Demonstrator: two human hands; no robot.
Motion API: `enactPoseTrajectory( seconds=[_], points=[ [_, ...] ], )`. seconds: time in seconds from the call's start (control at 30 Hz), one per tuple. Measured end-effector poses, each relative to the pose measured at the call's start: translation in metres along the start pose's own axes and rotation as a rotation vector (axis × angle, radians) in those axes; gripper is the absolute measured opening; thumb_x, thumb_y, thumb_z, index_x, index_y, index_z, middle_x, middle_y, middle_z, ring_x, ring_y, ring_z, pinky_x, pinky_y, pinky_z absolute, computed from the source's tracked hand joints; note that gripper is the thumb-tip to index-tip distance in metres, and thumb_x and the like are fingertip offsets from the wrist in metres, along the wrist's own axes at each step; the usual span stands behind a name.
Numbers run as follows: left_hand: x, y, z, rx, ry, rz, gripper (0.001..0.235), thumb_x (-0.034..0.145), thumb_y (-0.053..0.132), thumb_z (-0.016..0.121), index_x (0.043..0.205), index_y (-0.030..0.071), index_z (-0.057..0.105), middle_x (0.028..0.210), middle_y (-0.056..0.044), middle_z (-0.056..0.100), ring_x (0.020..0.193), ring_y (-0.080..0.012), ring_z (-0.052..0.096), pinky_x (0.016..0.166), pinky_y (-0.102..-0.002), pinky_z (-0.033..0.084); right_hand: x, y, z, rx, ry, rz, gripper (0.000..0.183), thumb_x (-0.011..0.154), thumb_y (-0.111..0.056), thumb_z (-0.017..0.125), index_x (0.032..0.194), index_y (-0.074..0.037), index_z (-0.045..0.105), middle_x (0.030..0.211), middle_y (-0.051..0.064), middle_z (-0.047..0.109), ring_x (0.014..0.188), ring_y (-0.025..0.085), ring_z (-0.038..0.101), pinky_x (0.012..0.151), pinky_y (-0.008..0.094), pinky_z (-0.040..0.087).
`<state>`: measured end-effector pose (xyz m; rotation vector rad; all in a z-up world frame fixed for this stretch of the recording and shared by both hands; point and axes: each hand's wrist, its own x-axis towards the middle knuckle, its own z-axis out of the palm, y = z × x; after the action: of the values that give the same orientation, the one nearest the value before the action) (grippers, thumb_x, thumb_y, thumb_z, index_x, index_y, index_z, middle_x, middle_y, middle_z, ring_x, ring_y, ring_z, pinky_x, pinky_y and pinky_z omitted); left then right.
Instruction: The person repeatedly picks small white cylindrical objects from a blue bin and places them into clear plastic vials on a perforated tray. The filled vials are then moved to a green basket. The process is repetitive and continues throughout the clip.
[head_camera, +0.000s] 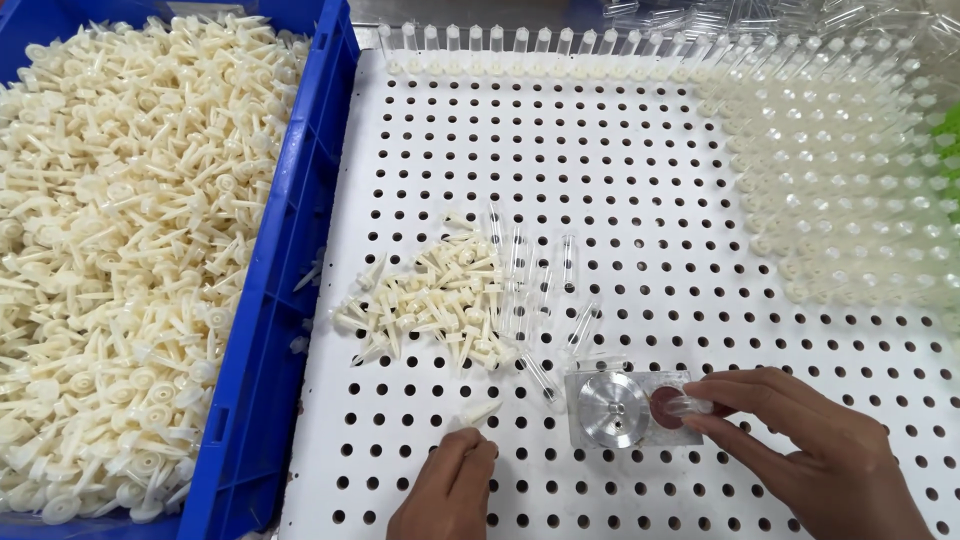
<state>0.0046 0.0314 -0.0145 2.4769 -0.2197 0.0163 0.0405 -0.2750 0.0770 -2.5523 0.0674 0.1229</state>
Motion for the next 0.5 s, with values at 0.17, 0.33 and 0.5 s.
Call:
enactPoseTrajectory(
  seconds=[0.17,0.33,0.5],
  points=[
    [0.004,0.002,-0.010,-0.106,-0.123,-0.169,0.023,0.083,0.003,0.074,0.106,0.006,0.074,0.106,-0.005,0.068,0.081,-0.0155,0.076,0.067,-0.033,0.061,0.001,-0.002,-0.001,0.006,-0.013,0.049,0.032,0.078,-0.021,0.082,0.109,-0.015,0.081,0.106,-0.001,0.077,0.097,0.013,0.075,0.077,0.028,0.064],
    [0.004,0.000,-0.008,-0.212,0.099,-0.114,0.019,0.080,0.005,0.079,0.099,0.005,0.078,0.092,-0.007,0.073,0.076,-0.0172,0.077,0.064,-0.031,0.062,-0.010,0.009,0.000,0.023,0.030,-0.029,0.032,0.077,-0.020,0.084,0.108,-0.013,0.081,0.105,-0.001,0.078,0.096,0.012,0.076,0.081,0.029,0.063],
    [-0.010,0.010,0.015,-1.112,-0.080,-0.341,0.009,0.087,-0.001,0.076,0.093,-0.001,0.083,0.090,-0.014,0.081,0.077,-0.0201,0.083,0.069,-0.033,0.068,-0.037,0.003,0.017,0.355,-0.045,0.279,0.025,0.076,-0.001,0.082,0.101,-0.003,0.078,0.097,0.013,0.076,0.088,0.025,0.080,0.080,0.038,0.067]
  ],
)
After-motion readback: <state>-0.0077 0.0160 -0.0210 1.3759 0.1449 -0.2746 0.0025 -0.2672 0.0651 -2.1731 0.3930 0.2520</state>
